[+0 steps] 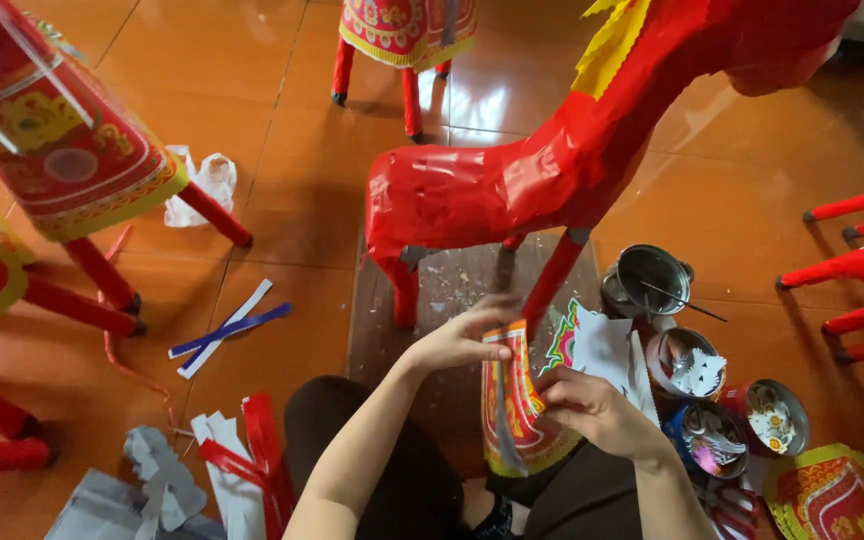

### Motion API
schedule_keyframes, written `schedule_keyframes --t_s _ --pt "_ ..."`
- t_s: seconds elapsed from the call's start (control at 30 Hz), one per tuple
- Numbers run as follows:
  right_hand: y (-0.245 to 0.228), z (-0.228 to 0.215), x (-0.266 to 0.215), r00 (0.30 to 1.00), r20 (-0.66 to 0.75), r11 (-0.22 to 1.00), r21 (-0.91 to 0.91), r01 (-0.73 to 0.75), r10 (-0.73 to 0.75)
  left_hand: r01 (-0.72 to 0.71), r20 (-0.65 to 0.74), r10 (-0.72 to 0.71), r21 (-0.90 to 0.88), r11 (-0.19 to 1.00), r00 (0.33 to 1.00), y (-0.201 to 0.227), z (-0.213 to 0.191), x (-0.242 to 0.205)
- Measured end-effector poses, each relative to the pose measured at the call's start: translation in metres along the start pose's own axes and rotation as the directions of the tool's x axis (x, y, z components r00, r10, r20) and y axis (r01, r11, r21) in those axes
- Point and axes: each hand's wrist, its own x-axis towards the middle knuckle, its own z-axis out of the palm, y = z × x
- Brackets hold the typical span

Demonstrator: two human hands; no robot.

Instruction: Decorating paper-mache horses by gluing on colorful paper patterns and manes.

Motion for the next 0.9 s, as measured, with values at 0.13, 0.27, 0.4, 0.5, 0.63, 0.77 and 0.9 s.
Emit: schedule_keyframes --t_s 0.13,0.27,0.4,0.5,0.63,0.77,0.9 --pt "0.003 -0.017 0.007 0.970 -0.029 0.969 -0.045 -0.243 0.242 0.138 -0.082 -0.138 -0.006 0.990 0.987 -0.008 -0.002 0.009" --pt "0.017 -0.029 0.024 0.932 -0.333 0.895 -0.358 -0.265 0.143 0.124 -0.256 -0.031 0.355 0.927 0.966 -0.034 0.002 0.012" --pt "0.021 -0.008 0.046 0.863 -0.461 0.857 -0.339 -0.388 0.209 0.136 -0.243 -0.010 0.508 0.851 0.970 -0.006 0.010 0.008" --pt "0.026 -0.027 0.052 0.759 -0.592 0.799 -0.300 -0.521 0.272 0.140 -0.244 -0.020 0.485 0.863 0.970 -0.001 -0.016 -0.012" --pt "0.034 -0.064 0.054 0.695 -0.704 0.937 -0.127 -0.325 0.146 0.270 -0.470 -0.089 0.333 0.903 0.878 0.002 -0.083 -0.052" --pt "0.031 -0.056 0.081 0.639 -0.767 0.997 0.017 -0.071 0.058 0.126 -0.805 -0.082 -0.009 0.992 0.588 0.048 -0.098 -0.043" --pt "0.043 -0.055 0.091 0.637 -0.769 0.999 0.033 -0.028 0.043 -0.053 -0.859 -0.121 -0.170 0.984 0.498 0.045 -0.114 -0.020"
